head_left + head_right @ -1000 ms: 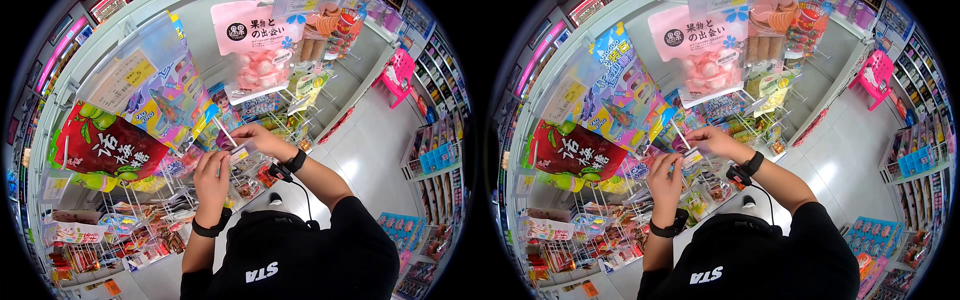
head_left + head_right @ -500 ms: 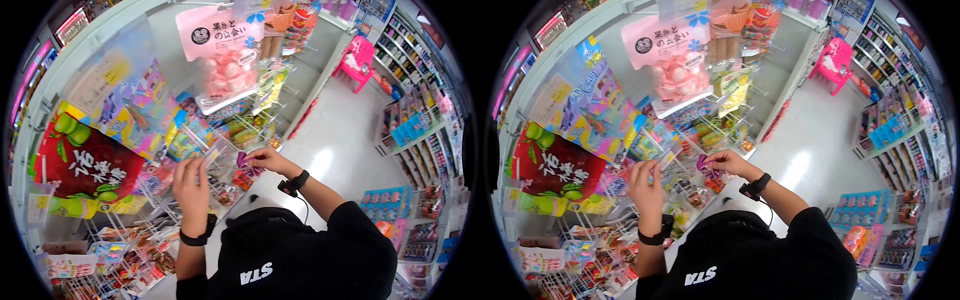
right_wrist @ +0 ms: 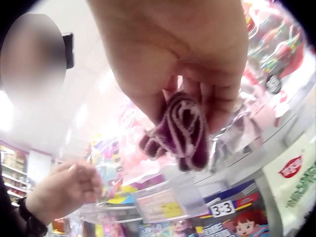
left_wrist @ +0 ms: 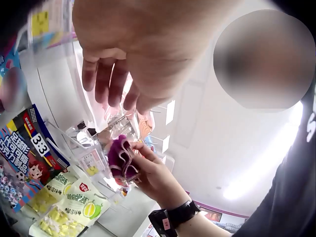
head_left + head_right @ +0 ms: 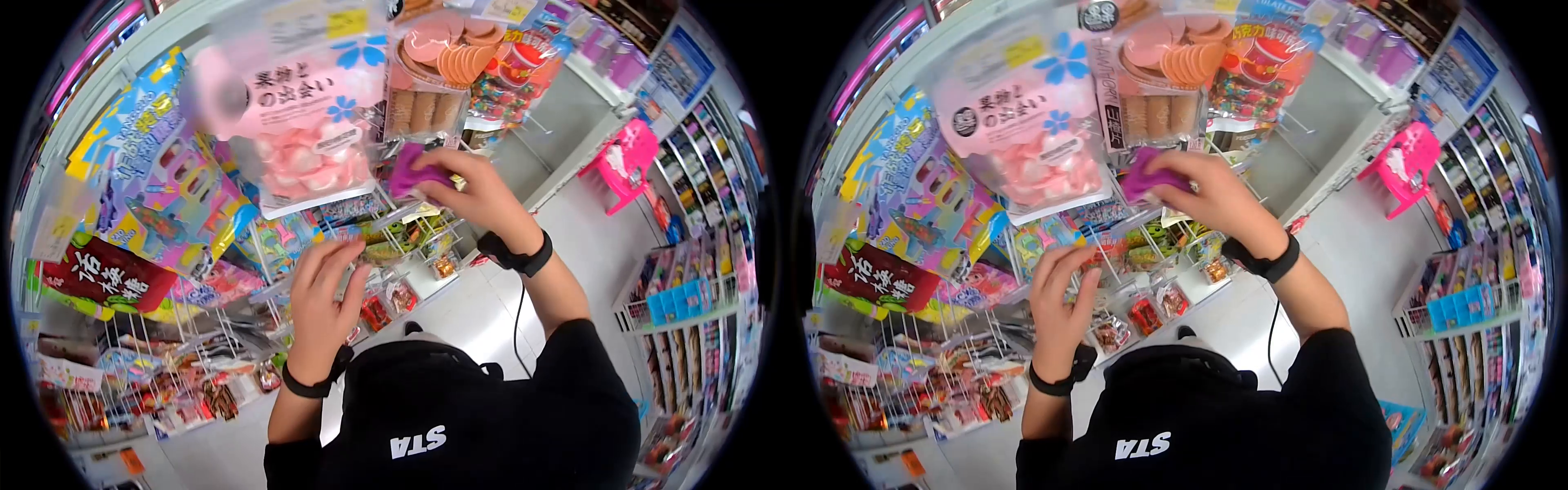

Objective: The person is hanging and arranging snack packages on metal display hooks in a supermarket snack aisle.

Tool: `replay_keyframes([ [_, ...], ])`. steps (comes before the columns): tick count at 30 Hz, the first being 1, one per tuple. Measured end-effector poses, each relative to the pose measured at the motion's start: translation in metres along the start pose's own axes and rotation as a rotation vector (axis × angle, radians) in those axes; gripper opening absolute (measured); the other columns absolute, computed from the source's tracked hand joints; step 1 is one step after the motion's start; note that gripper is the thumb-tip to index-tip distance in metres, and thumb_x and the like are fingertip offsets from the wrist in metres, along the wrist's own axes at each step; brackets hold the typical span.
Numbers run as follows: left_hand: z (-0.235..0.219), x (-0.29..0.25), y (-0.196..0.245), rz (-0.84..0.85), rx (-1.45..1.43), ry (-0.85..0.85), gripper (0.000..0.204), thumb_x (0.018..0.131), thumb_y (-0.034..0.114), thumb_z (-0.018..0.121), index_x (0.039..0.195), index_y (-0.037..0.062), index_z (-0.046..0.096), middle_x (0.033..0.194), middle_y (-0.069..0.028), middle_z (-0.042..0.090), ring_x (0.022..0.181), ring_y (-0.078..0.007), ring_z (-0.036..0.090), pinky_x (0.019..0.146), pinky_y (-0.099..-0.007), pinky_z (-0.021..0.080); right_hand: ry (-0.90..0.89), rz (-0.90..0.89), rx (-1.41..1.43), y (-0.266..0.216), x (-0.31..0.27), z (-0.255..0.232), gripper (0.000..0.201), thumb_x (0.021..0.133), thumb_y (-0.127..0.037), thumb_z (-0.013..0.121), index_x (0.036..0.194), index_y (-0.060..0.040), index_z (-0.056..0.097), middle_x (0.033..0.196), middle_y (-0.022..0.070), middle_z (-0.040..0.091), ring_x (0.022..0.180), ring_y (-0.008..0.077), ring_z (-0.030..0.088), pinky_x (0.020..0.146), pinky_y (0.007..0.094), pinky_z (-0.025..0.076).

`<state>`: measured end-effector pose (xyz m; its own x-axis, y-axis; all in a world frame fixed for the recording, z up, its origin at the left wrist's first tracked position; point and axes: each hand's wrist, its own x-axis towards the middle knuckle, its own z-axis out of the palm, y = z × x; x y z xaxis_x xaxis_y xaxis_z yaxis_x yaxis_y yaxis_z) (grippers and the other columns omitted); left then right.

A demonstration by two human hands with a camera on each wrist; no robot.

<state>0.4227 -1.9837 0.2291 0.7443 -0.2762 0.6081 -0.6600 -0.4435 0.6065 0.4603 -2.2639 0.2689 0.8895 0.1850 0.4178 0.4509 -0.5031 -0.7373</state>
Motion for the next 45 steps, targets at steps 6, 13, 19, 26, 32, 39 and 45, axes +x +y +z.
replay_keyframes([
  [6,0.043,0.029,0.015,-0.032,0.046,0.103,0.023,0.088,0.003,0.070,0.111,0.0020,0.071,0.108,-0.0131,0.066,0.097,-0.0318,0.064,0.085,-0.0401,0.051,-0.308,-0.379,-0.097,0.017,0.043,0.023,0.026,0.083,-0.002,0.070,0.109,-0.0019,0.073,0.107,0.0166,0.072,0.100,0.0360,0.069,0.086,0.0424,0.055],
  [13,0.074,0.021,0.003,-0.097,0.161,0.113,0.021,0.086,0.006,0.074,0.106,0.0023,0.072,0.103,-0.0128,0.067,0.094,-0.0325,0.064,0.083,-0.0409,0.052,-0.257,-0.534,-0.111,0.053,0.071,0.048,0.015,0.082,-0.003,0.064,0.094,-0.0002,0.073,0.091,0.0196,0.070,0.086,0.0390,0.068,0.078,0.0464,0.055],
  [19,0.079,0.023,0.001,-0.096,0.214,0.079,0.017,0.087,0.008,0.073,0.103,0.0034,0.073,0.096,-0.0124,0.068,0.089,-0.0327,0.064,0.080,-0.0414,0.051,-0.213,-0.385,-0.266,0.065,0.094,0.056,0.013,0.081,-0.002,0.062,0.090,-0.0006,0.072,0.088,0.0204,0.070,0.081,0.0403,0.068,0.073,0.0465,0.055],
  [26,0.075,0.025,-0.005,-0.079,0.186,0.060,0.014,0.087,0.008,0.072,0.100,0.0028,0.074,0.090,-0.0122,0.068,0.082,-0.0328,0.066,0.075,-0.0421,0.052,-0.377,-0.389,-0.126,0.059,0.066,0.038,0.019,0.087,-0.009,0.067,0.102,-0.0088,0.077,0.098,0.0172,0.073,0.083,0.0367,0.071,0.076,0.0442,0.056],
  [32,0.074,0.026,-0.006,-0.060,0.167,0.044,0.013,0.087,0.007,0.072,0.099,0.0024,0.074,0.088,-0.0128,0.068,0.080,-0.0333,0.066,0.072,-0.0421,0.052,-0.427,-0.450,-0.074,0.051,0.060,0.029,0.016,0.081,-0.006,0.069,0.096,-0.0043,0.075,0.098,0.0169,0.073,0.079,0.0360,0.070,0.072,0.0411,0.056],
  [39,0.075,0.025,-0.008,-0.105,0.140,0.005,0.014,0.087,0.007,0.072,0.100,0.0022,0.074,0.088,-0.0132,0.068,0.080,-0.0331,0.065,0.072,-0.0418,0.053,-0.231,-0.252,-0.283,0.070,0.101,0.053,0.020,0.084,-0.009,0.066,0.101,-0.0043,0.075,0.089,0.0201,0.071,0.080,0.0384,0.070,0.073,0.0443,0.055],
  [45,0.075,0.026,-0.008,-0.092,0.139,0.041,0.013,0.086,0.007,0.073,0.098,0.0027,0.074,0.087,-0.0124,0.068,0.079,-0.0323,0.066,0.071,-0.0407,0.053,-0.111,-0.345,-0.139,0.083,0.105,0.069,0.024,0.088,-0.011,0.064,0.108,-0.0052,0.075,0.089,0.0189,0.072,0.081,0.0379,0.070,0.078,0.0435,0.055],
])
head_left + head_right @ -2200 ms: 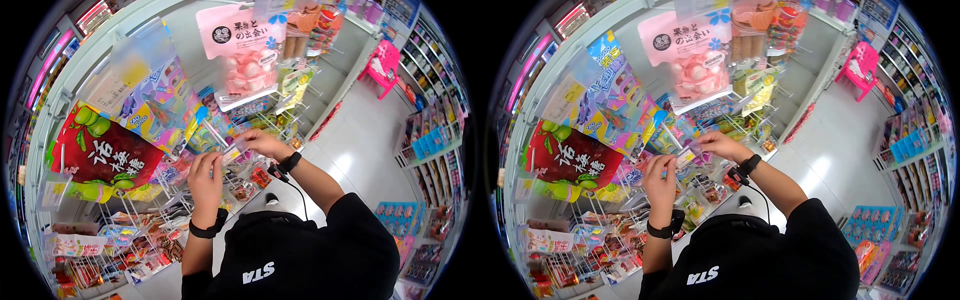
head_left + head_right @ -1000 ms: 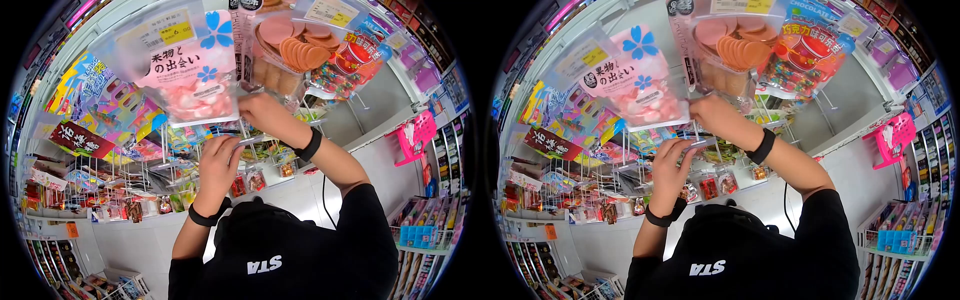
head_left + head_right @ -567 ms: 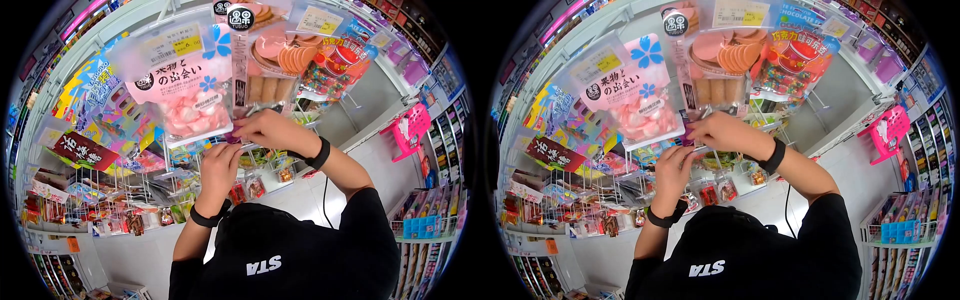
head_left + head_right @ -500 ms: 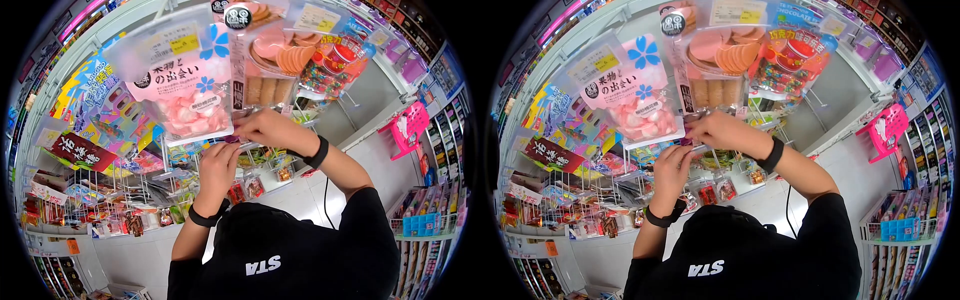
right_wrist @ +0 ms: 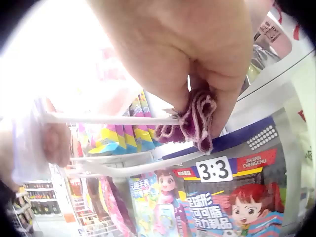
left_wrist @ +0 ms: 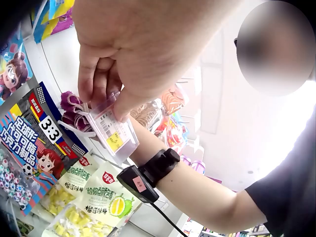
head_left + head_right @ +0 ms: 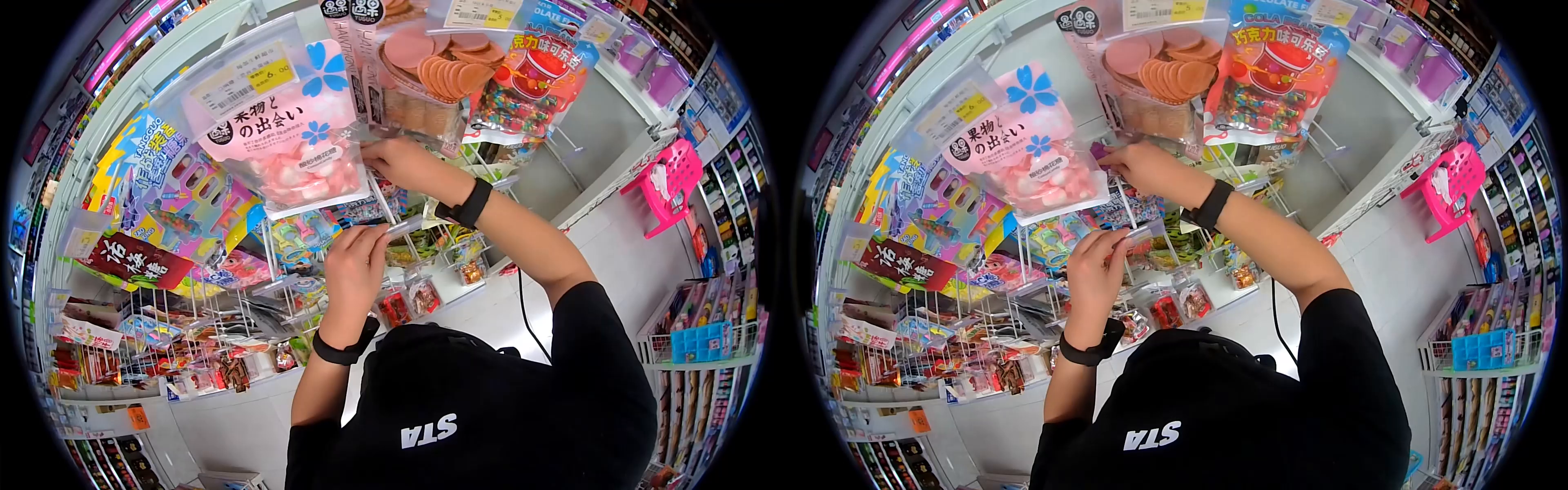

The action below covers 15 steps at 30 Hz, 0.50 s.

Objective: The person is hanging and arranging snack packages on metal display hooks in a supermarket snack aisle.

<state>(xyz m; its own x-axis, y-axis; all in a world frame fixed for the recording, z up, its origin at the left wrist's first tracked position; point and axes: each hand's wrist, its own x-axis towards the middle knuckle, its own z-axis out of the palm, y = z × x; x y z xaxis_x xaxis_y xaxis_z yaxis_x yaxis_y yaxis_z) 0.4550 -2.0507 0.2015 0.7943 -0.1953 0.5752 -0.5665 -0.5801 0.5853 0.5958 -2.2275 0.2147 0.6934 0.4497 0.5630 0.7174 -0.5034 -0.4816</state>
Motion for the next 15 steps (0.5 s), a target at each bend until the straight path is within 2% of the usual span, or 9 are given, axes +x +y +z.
replay_keyframes([
  [2,0.001,0.000,-0.003,0.054,0.029,0.024,0.015,0.086,0.006,0.075,0.100,0.0021,0.075,0.089,-0.0131,0.069,0.069,-0.0266,0.066,0.062,-0.0347,0.053,-0.063,0.082,0.045,-0.001,-0.005,-0.006,0.019,0.087,-0.011,0.066,0.103,-0.0071,0.077,0.086,0.0187,0.071,0.077,0.0359,0.070,0.072,0.0428,0.054],
  [3,0.001,0.000,-0.001,0.055,0.030,0.024,0.015,0.086,0.006,0.075,0.100,0.0021,0.075,0.089,-0.0131,0.069,0.069,-0.0266,0.066,0.062,-0.0347,0.053,-0.062,0.082,0.045,-0.007,-0.008,-0.013,0.019,0.087,-0.011,0.066,0.103,-0.0071,0.077,0.086,0.0187,0.071,0.077,0.0359,0.070,0.072,0.0428,0.054],
  [5,0.000,0.000,0.002,0.000,0.013,0.016,0.012,0.086,0.007,0.074,0.097,0.0030,0.074,0.087,-0.0124,0.069,0.079,-0.0322,0.066,0.070,-0.0405,0.053,-0.304,0.154,-0.001,-0.029,-0.015,-0.034,0.023,0.087,-0.011,0.068,0.108,-0.0094,0.077,0.094,0.0181,0.073,0.080,0.0344,0.070,0.075,0.0413,0.055],
  [6,-0.001,0.001,0.002,0.001,0.016,0.017,0.012,0.086,0.007,0.074,0.097,0.0030,0.074,0.087,-0.0124,0.069,0.079,-0.0322,0.066,0.070,-0.0405,0.053,-0.365,0.198,0.000,-0.041,-0.018,-0.043,0.024,0.087,-0.007,0.068,0.109,-0.0096,0.077,0.101,0.0175,0.074,0.091,0.0322,0.072,0.081,0.0390,0.055],
  [7,-0.001,0.001,0.002,-0.013,0.018,0.008,0.012,0.086,0.007,0.074,0.097,0.0031,0.074,0.087,-0.0124,0.069,0.079,-0.0321,0.066,0.070,-0.0404,0.053,-0.364,0.198,0.001,-0.041,-0.024,-0.045,0.024,0.087,-0.007,0.068,0.109,-0.0096,0.077,0.101,0.0175,0.074,0.091,0.0322,0.072,0.081,0.0390,0.055],
  [10,0.000,0.001,0.002,-0.010,0.020,-0.004,0.013,0.086,0.007,0.075,0.098,0.0024,0.074,0.088,-0.0127,0.069,0.074,-0.0287,0.066,0.066,-0.0370,0.052,-0.319,0.039,0.197,-0.038,-0.045,-0.049,0.029,0.085,-0.003,0.069,0.112,-0.0094,0.076,0.105,0.0180,0.074,0.112,0.0287,0.071,0.089,0.0351,0.054],
  [13,0.000,-0.001,-0.002,0.019,0.034,0.009,0.014,0.085,0.006,0.076,0.099,0.0015,0.075,0.089,-0.0130,0.069,0.069,-0.0252,0.065,0.063,-0.0336,0.052,-0.277,0.059,0.231,-0.044,-0.054,-0.057,0.030,0.085,-0.002,0.069,0.113,-0.0092,0.076,0.106,0.0176,0.075,0.102,0.0280,0.073,0.087,0.0344,0.054],
  [14,0.000,0.000,-0.003,0.045,0.043,0.025,0.014,0.085,0.006,0.076,0.099,0.0015,0.075,0.089,-0.0130,0.070,0.069,-0.0249,0.066,0.064,-0.0333,0.052,-0.355,0.252,0.203,-0.050,-0.057,-0.063,0.028,0.088,-0.002,0.068,0.114,-0.0093,0.076,0.106,0.0147,0.076,0.089,0.0230,0.074,0.082,0.0325,0.055],
  [15,0.000,0.002,-0.002,0.048,0.049,0.025,0.014,0.085,0.006,0.076,0.099,0.0015,0.075,0.089,-0.0130,0.070,0.069,-0.0249,0.066,0.064,-0.0333,0.052,-0.351,0.247,0.205,-0.048,-0.063,-0.056,0.028,0.088,-0.002,0.068,0.114,-0.0093,0.076,0.106,0.0147,0.076,0.089,0.0230,0.074,0.082,0.0325,0.055],
])
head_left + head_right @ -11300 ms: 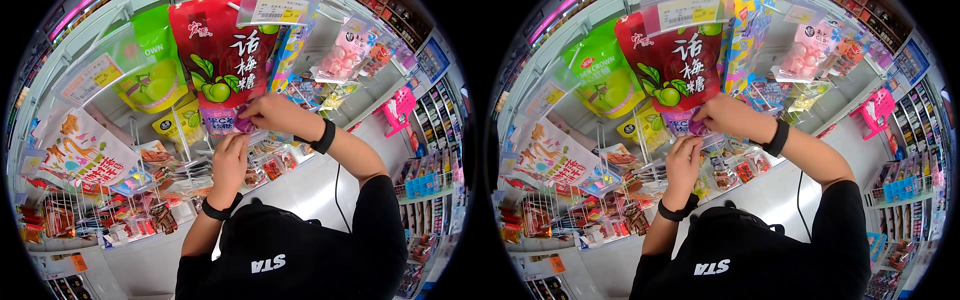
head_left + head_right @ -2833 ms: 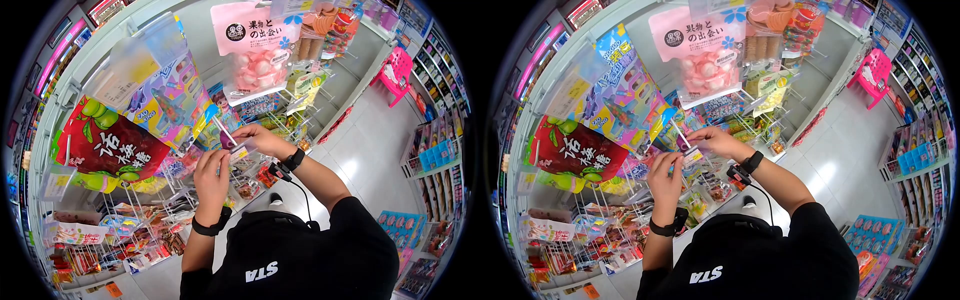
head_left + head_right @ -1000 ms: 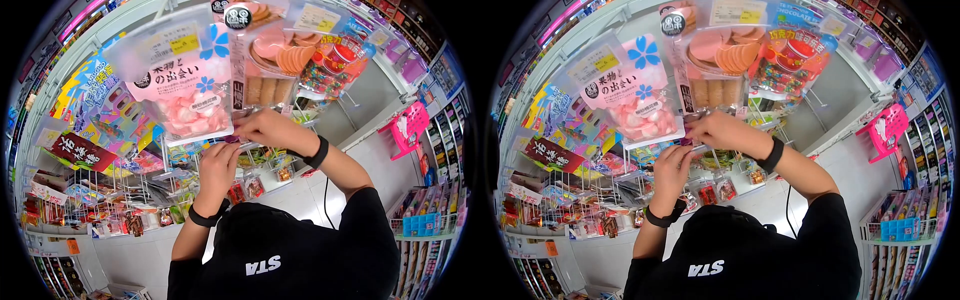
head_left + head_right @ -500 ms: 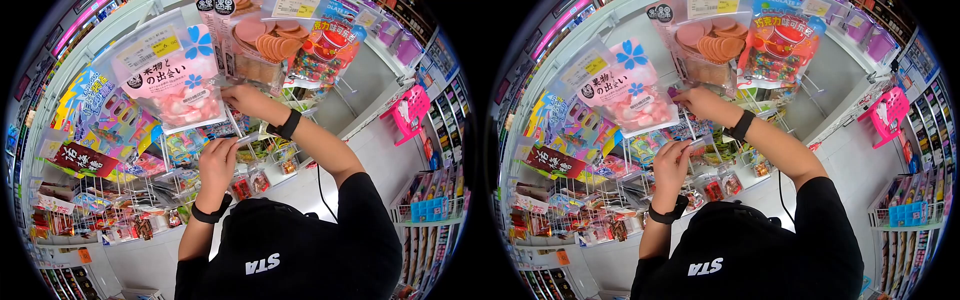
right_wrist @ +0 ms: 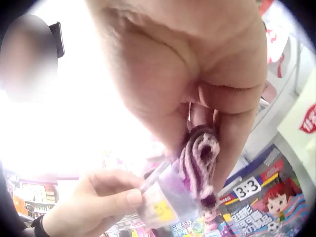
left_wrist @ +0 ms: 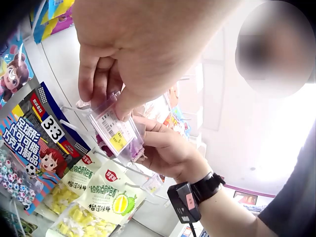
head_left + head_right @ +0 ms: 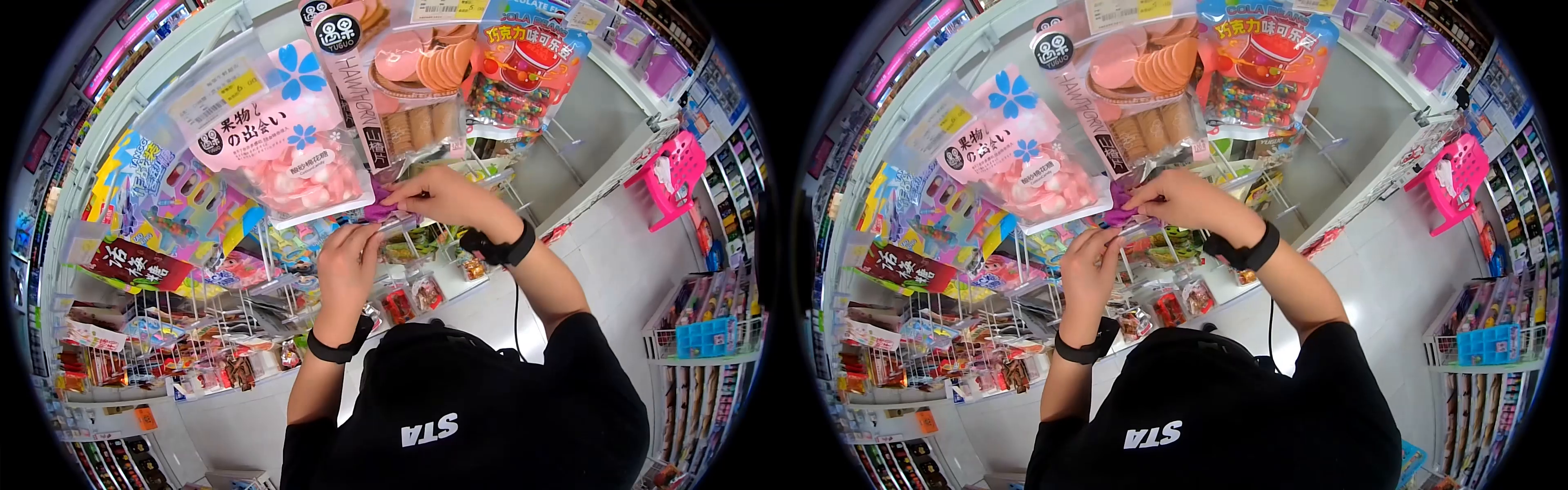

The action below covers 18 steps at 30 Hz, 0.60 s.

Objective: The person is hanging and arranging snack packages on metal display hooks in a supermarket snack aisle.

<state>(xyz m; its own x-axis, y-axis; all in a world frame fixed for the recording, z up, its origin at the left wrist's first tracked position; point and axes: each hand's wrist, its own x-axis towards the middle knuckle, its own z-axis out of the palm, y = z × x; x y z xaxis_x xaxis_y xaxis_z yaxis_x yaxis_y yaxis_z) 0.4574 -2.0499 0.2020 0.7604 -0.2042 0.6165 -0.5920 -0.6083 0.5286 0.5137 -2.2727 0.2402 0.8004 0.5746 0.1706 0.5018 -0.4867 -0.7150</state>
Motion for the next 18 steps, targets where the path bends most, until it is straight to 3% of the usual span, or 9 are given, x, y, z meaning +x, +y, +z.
replay_keyframes([
  [2,-0.003,0.000,0.003,-0.022,0.005,-0.023,0.015,0.085,0.007,0.077,0.100,0.0015,0.075,0.089,-0.0130,0.071,0.071,-0.0254,0.067,0.066,-0.0331,0.053,0.239,0.063,0.175,0.016,-0.004,0.024,0.027,0.090,-0.002,0.067,0.115,-0.0090,0.075,0.101,0.0131,0.077,0.079,0.0173,0.070,0.077,0.0297,0.054],
  [3,-0.002,0.000,0.003,-0.019,0.007,-0.028,0.015,0.085,0.007,0.077,0.100,0.0015,0.075,0.089,-0.0130,0.071,0.071,-0.0254,0.067,0.066,-0.0331,0.053,0.309,0.095,0.226,0.015,-0.006,0.033,0.027,0.093,-0.003,0.066,0.119,-0.0061,0.074,0.100,0.0101,0.078,0.083,0.0116,0.067,0.078,0.0278,0.053],
  [7,-0.002,-0.002,0.001,-0.032,0.001,-0.030,0.016,0.086,0.007,0.077,0.101,0.0017,0.076,0.089,-0.0132,0.072,0.074,-0.0258,0.068,0.069,-0.0333,0.054,0.487,0.228,0.504,0.051,-0.009,0.078,0.028,0.099,-0.004,0.063,0.126,-0.0003,0.069,0.111,0.0048,0.074,0.095,0.0080,0.063,0.084,0.0249,0.051],
  [10,-0.002,-0.002,0.000,-0.038,0.008,-0.027,0.016,0.086,0.007,0.076,0.101,0.0017,0.076,0.090,-0.0133,0.072,0.075,-0.0256,0.069,0.070,-0.0332,0.054,0.505,0.211,0.675,0.058,-0.012,0.098,0.029,0.099,-0.006,0.064,0.126,0.0003,0.068,0.113,0.0053,0.073,0.097,0.0086,0.063,0.086,0.0249,0.051],
  [12,-0.001,-0.003,0.000,-0.043,0.016,-0.020,0.016,0.086,0.007,0.076,0.101,0.0017,0.076,0.090,-0.0133,0.072,0.076,-0.0253,0.069,0.071,-0.0332,0.054,0.421,0.223,0.793,0.063,-0.014,0.101,0.029,0.098,-0.005,0.065,0.126,0.0013,0.068,0.120,0.0072,0.071,0.102,0.0106,0.063,0.088,0.0263,0.051],
  [14,-0.002,-0.002,0.004,-0.067,-0.009,-0.027,0.016,0.087,0.007,0.076,0.102,0.0017,0.076,0.090,-0.0131,0.072,0.076,-0.0250,0.070,0.070,-0.0331,0.054,0.390,0.001,0.836,0.079,-0.009,0.104,0.028,0.096,-0.003,0.067,0.124,0.0002,0.070,0.128,0.0094,0.067,0.108,0.0144,0.063,0.091,0.0286,0.051],
  [15,-0.003,-0.002,0.006,-0.068,-0.005,-0.026,0.016,0.087,0.007,0.076,0.102,0.0017,0.076,0.090,-0.0131,0.072,0.076,-0.0250,0.070,0.070,-0.0331,0.054,0.407,-0.124,0.593,0.083,-0.003,0.097,0.027,0.093,-0.002,0.070,0.120,-0.0005,0.072,0.129,0.0101,0.065,0.111,0.0183,0.062,0.091,0.0310,0.051],
  [18,-0.005,0.000,0.006,-0.106,-0.030,-0.070,0.015,0.087,0.007,0.075,0.101,0.0033,0.075,0.094,-0.0127,0.072,0.083,-0.0307,0.069,0.075,-0.0380,0.055,0.345,-0.183,0.537,0.078,0.010,0.086,0.025,0.091,-0.003,0.072,0.116,-0.0008,0.073,0.124,0.0099,0.065,0.109,0.0198,0.062,0.091,0.0314,0.051],
])
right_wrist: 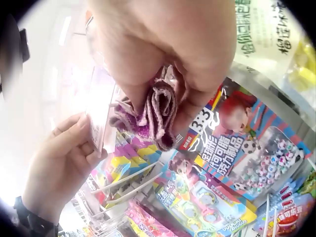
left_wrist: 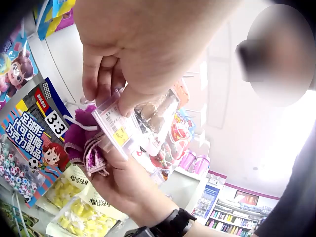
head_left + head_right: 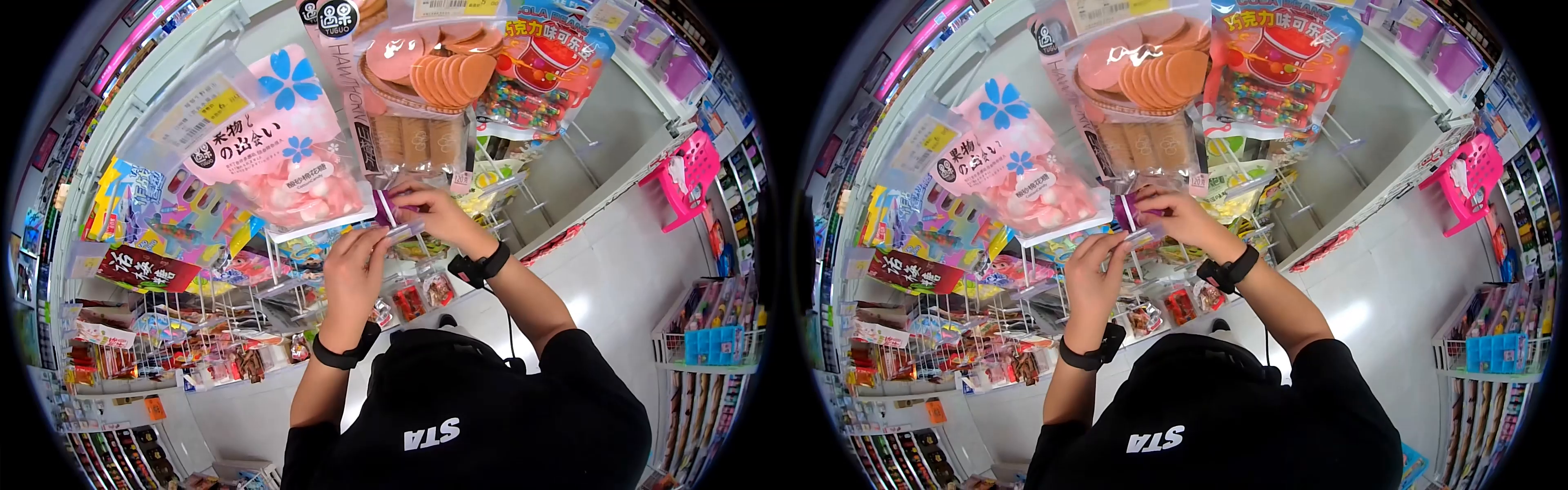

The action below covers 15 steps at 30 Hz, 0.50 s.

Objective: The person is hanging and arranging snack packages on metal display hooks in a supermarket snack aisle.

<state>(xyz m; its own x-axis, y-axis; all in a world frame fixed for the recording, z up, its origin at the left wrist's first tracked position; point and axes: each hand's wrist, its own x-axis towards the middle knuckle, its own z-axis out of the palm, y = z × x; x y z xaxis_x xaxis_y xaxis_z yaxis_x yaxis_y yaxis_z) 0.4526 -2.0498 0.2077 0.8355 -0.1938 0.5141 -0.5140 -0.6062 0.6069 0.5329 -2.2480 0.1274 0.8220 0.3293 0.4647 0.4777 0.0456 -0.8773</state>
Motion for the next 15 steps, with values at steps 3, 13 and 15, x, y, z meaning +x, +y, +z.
replay_keyframes([
  [3,0.002,0.000,-0.003,0.026,-0.003,0.008,0.015,0.087,0.006,0.076,0.101,0.0014,0.076,0.091,-0.0132,0.072,0.077,-0.0254,0.070,0.070,-0.0329,0.055,-0.055,0.119,-0.089,-0.020,0.014,-0.005,0.023,0.091,0.000,0.070,0.114,0.0004,0.073,0.111,0.0077,0.068,0.100,0.0168,0.064,0.087,0.0291,0.051],
  [13,0.002,-0.002,0.002,0.032,0.028,0.028,0.016,0.086,0.005,0.076,0.102,0.0011,0.076,0.093,-0.0142,0.072,0.079,-0.0258,0.071,0.073,-0.0328,0.055,0.165,0.188,-0.274,0.012,0.060,0.008,0.026,0.093,-0.013,0.068,0.116,-0.0039,0.074,0.079,0.0104,0.073,0.068,0.0107,0.061,0.066,0.0284,0.051],
  [15,0.002,-0.001,0.002,0.026,0.024,0.034,0.016,0.086,0.005,0.076,0.102,0.0010,0.076,0.093,-0.0142,0.072,0.079,-0.0257,0.071,0.073,-0.0328,0.055,0.194,0.215,-0.243,0.011,0.062,0.011,0.024,0.092,-0.016,0.068,0.112,-0.0046,0.075,0.080,0.0137,0.072,0.069,0.0167,0.064,0.067,0.0318,0.052],
])
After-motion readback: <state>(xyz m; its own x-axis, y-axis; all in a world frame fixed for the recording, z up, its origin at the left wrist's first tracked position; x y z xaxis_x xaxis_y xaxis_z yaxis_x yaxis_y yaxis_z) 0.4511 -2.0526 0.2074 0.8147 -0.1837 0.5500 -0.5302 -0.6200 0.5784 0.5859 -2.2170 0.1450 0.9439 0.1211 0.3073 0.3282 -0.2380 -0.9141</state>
